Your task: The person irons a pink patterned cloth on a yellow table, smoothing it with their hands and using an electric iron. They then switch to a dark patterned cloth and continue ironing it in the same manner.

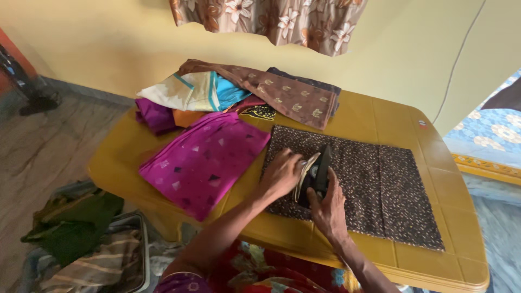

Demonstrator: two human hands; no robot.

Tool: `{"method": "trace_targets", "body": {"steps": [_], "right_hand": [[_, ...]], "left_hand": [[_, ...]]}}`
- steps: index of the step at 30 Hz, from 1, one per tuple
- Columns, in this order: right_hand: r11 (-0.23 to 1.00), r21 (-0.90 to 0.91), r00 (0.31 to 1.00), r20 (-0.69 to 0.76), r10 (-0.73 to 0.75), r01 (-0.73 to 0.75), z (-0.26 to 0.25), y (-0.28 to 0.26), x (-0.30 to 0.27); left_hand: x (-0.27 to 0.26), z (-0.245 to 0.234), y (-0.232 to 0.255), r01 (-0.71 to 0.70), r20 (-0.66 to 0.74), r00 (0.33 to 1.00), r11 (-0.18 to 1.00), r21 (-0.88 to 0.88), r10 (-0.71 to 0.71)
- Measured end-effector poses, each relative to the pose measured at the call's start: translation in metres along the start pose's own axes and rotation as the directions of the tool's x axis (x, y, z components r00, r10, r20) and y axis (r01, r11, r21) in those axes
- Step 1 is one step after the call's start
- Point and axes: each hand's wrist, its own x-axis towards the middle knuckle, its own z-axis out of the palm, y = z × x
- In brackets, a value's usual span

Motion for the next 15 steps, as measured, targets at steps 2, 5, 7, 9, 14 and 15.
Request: {"method": "trace_targets", "body": {"steps": [2, 5, 7, 9, 14, 15], "right_hand": [[0.996, 0.030, 0.996, 0.019, 0.088, -0.089, 0.009, -0.001, 0.007], [0.990, -0.020, 0.990, -0.036, 0.137, -0.138, 0.023, -0.004, 0.021], [0.985, 0.042, 0.984, -0.052, 0.171, -0.169, 0.028, -0.002, 0.035], [0.984, 0.046, 0.984, -0.054, 0.172, -0.170, 0.032, 0.004, 0.056], [0.996, -0.073, 0.986, -0.163, 0.041, -0.054, 0.040, 0.023, 0.086], [0.990, -0.141, 0.982, -0.189, -0.009, -0.018, 0.043, 0.027, 0.092]], "left_hand": [[-0.009, -0.018, -0.019, -0.017, 0.024, 1.000, 0.985, 0.170, 0.013], [-0.011, -0.026, -0.045, -0.151, 0.082, 0.988, 0.874, 0.463, 0.127], [-0.009, -0.019, -0.052, -0.260, -0.010, 0.949, 0.798, 0.543, 0.315], [-0.010, -0.015, -0.051, -0.210, 0.077, 0.975, 0.761, 0.614, 0.208], [-0.009, -0.015, -0.049, -0.247, 0.123, 0.967, 0.691, 0.679, 0.224], [-0.004, -0.013, -0.048, -0.234, 0.122, 0.971, 0.706, 0.668, 0.207]]}}
